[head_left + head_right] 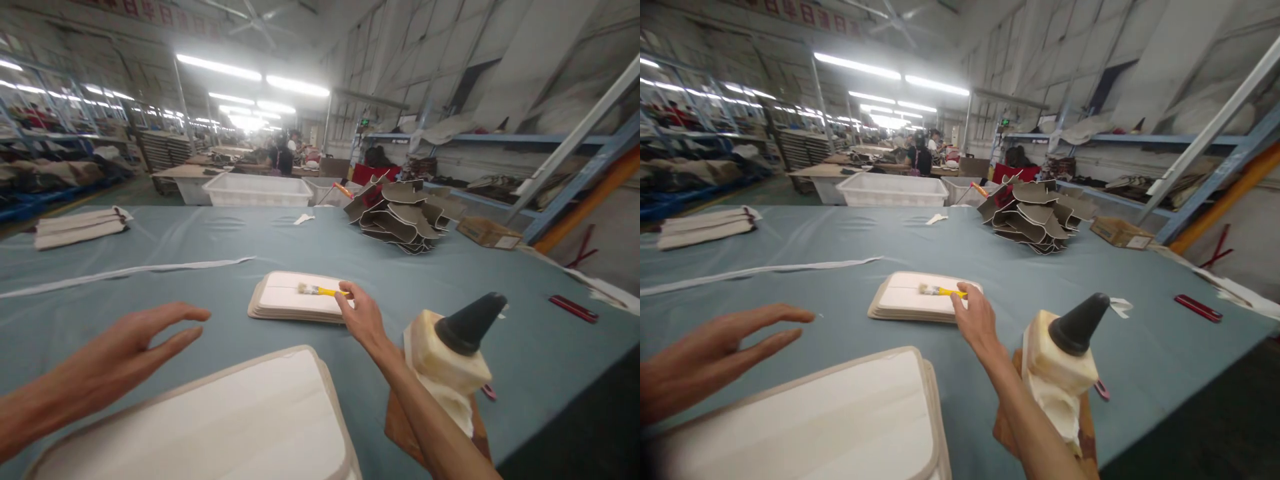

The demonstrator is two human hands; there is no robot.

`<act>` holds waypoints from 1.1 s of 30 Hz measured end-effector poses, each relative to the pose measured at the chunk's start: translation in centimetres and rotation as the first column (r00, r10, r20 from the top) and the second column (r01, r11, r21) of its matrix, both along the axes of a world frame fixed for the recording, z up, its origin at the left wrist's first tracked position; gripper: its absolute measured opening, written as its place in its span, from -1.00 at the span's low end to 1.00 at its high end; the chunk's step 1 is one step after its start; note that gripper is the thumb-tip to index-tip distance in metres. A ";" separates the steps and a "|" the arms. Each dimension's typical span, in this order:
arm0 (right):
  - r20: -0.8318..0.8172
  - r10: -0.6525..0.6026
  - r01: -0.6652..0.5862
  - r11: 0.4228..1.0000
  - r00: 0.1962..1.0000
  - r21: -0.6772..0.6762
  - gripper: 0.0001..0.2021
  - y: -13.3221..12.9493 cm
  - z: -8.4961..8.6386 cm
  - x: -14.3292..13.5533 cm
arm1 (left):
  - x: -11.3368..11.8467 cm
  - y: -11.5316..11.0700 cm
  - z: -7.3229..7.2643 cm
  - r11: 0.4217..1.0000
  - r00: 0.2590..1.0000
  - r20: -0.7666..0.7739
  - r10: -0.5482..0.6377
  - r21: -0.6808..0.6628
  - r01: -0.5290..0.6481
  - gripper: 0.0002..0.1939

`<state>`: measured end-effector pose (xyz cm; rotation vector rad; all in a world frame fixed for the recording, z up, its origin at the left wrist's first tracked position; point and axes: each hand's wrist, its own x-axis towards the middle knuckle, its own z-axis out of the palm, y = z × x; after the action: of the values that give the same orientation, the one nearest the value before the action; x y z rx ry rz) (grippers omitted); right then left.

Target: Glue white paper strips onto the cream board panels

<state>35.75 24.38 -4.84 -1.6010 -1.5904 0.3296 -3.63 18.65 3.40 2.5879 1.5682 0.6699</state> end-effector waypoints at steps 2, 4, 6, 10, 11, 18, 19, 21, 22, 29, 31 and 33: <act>0.078 0.030 -0.028 0.999 0.996 -0.031 -0.59 2.1 -0.9 0.1 | 1.9 3.7 -0.5 0.987 0.987 -0.054 -0.149 -0.067 0.145 -0.57; 0.156 0.072 -0.063 0.996 0.985 -0.063 -0.59 3.7 -1.7 0.3 | 3.3 6.7 -2.1 0.962 0.960 -0.090 -0.266 -0.091 0.258 -0.58; 0.232 0.114 -0.095 0.991 0.966 -0.092 -0.62 4.8 -2.3 0.6 | 4.1 9.0 -4.0 0.933 0.924 -0.135 -0.358 -0.083 0.349 -0.58; 0.356 0.177 -0.132 0.980 0.917 -0.146 -0.78 6.2 -2.7 1.4 | 4.5 11.6 -7.5 0.893 0.876 -0.181 -0.448 -0.033 0.450 -0.49; 0.379 0.189 -0.137 0.978 0.906 -0.161 -0.81 6.4 -2.7 1.6 | 4.4 11.9 -8.2 0.886 0.870 -0.179 -0.460 -0.028 0.463 -0.48; 0.479 0.384 -0.257 0.915 0.789 -0.311 -0.92 8.0 -0.4 2.5 | 3.6 12.4 -12.3 0.888 0.882 -0.123 -0.454 0.020 0.460 -0.38; 0.487 0.413 -0.274 0.902 0.770 -0.334 -0.92 8.1 0.1 2.5 | 3.6 12.2 -12.8 0.891 0.888 -0.107 -0.447 0.032 0.452 -0.38; 0.493 0.451 -0.287 0.882 0.744 -0.374 -0.92 8.2 0.9 2.5 | 3.5 12.0 -13.9 0.900 0.901 -0.081 -0.427 0.054 0.432 -0.39; 0.492 0.458 -0.283 0.876 0.740 -0.390 -0.90 8.2 1.2 2.5 | 3.6 11.9 -14.4 0.905 0.907 -0.070 -0.416 0.066 0.420 -0.39; 0.453 0.388 -0.201 0.891 0.803 -0.406 -0.78 6.9 0.3 2.8 | 4.0 11.7 -16.2 0.921 0.933 -0.034 -0.359 0.149 0.360 -0.43; 0.424 0.333 -0.175 0.913 0.842 -0.369 -0.75 6.5 0.2 2.7 | 4.2 11.7 -16.2 0.924 0.938 -0.032 -0.346 0.161 0.346 -0.45; 0.357 0.254 -0.139 0.938 0.899 -0.318 -0.72 6.2 0.6 2.3 | 4.4 11.6 -16.2 0.925 0.941 -0.030 -0.337 0.179 0.336 -0.47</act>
<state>38.05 30.58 -4.27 -1.8080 -2.1042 0.3764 0.79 30.28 -12.76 2.8839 1.0596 0.8100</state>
